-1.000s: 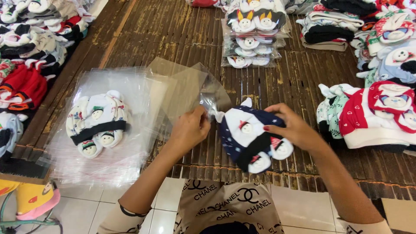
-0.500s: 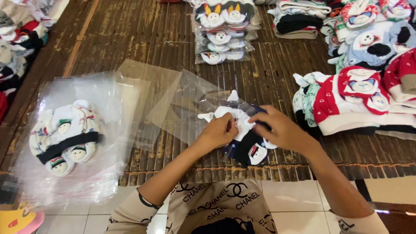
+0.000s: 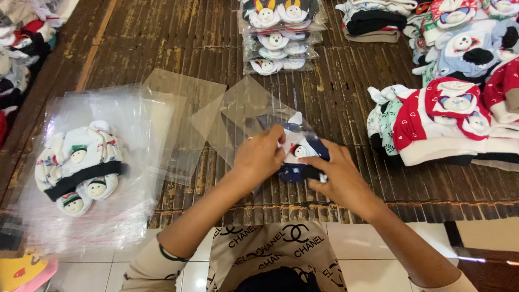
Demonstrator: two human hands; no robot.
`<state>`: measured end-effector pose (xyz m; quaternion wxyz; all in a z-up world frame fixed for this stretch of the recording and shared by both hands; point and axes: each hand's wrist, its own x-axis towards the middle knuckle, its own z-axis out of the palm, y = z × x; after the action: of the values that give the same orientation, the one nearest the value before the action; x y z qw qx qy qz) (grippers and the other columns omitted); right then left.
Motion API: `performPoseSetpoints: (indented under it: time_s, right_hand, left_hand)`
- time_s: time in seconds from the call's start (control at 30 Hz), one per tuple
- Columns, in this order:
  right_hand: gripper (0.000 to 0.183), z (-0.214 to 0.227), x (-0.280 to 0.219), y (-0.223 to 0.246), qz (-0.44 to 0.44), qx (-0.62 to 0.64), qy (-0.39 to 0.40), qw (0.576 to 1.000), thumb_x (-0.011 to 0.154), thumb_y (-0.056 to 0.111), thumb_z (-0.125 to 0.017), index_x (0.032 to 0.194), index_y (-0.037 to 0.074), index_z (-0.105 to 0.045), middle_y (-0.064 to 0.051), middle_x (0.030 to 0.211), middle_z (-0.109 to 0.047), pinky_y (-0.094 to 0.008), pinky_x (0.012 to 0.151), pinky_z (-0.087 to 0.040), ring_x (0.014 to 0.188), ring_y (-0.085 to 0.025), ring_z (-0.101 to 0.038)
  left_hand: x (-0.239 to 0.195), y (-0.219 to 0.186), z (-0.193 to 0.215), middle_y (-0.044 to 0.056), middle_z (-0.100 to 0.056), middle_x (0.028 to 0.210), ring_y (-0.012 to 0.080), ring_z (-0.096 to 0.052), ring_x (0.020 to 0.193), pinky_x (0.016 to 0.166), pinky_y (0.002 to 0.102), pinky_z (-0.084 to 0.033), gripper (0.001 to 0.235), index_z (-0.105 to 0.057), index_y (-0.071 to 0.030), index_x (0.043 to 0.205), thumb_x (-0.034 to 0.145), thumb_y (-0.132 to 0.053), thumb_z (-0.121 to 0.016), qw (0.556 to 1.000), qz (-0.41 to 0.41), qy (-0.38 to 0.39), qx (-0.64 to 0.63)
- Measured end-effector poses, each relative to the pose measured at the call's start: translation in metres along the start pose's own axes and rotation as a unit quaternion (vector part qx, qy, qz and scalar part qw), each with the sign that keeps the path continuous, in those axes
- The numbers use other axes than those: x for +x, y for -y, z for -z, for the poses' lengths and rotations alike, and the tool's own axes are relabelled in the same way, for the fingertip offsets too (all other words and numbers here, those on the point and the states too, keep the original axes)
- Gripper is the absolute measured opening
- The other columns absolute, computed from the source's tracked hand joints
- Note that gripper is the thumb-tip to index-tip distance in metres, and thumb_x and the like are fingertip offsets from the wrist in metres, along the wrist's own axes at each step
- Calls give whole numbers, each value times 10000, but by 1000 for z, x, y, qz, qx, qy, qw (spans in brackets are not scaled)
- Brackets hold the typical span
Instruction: Packaging small knitted hats and socks into plastic bags and stacking them
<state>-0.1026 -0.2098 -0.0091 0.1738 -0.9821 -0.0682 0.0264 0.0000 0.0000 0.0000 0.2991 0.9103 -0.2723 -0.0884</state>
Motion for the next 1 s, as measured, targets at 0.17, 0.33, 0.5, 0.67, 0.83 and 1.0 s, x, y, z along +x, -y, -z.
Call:
performPoseSetpoints:
  time_s: [0.17, 0.33, 0.5, 0.67, 0.83, 1.0]
  right_hand:
    - [421, -14, 10, -44, -21, 226, -126, 966, 781, 124, -771, 1200, 164, -774, -183, 1280, -666, -508, 992, -494, 1137, -417, -639]
    - [426, 6, -9, -69, -46, 219, -232, 946, 813, 128, -781, 1234, 118, -717, -206, 1251, -655, -520, 1026, -461, 1156, -427, -619]
    - [561, 51, -43, -21, -7, 253, -358, 899, 790, -115, -571, 1348, -57, -563, -161, 1401, -556, -344, 1010, -433, 1177, -279, -561]
    - [640, 5, -32, -16, 106, 307, -298, 898, 578, 6, -739, 1200, 158, -756, -197, 1297, -579, -539, 1034, -436, 1201, -385, -569]
    - [569, -18, -33, -24, 114, 339, -164, 919, 641, 110, -752, 1207, 158, -781, -238, 1298, -612, -571, 990, -467, 1180, -433, -599]
    - [545, 8, -40, -22, 37, 340, -220, 914, 694, 62, -765, 1238, 74, -723, -256, 1263, -613, -564, 963, -473, 1098, -403, -628]
  left_hand:
    - [7, 20, 40, 174, -725, 954, 436, -727, 910, 772, 531, -592, 170, -702, -129, 1026, 875, -184, -645, 992, -57, -80, 85]
    - [4, 10, 62, 232, -740, 880, 463, -722, 870, 742, 530, -592, 156, -766, -41, 964, 885, -102, -647, 988, -75, -137, -13]
    - [17, -13, 49, 68, -639, 574, 79, -462, 327, 312, 158, -424, 311, -770, -35, 921, 1079, -236, -593, 999, 23, 6, -36]
    - [-2, -16, 0, 91, -702, 637, 218, -687, 511, 498, 332, -565, 256, -776, -73, 841, 971, -221, -612, 999, -25, -8, 47]
    - [11, 9, -72, 97, -691, 704, 267, -664, 537, 445, 407, -502, 164, -761, -78, 884, 906, -135, -609, 971, -89, -63, 214]
    - [14, 36, -121, 104, -681, 771, 315, -641, 563, 393, 483, -440, 168, -746, -82, 928, 841, -50, -606, 909, -153, -113, 370]
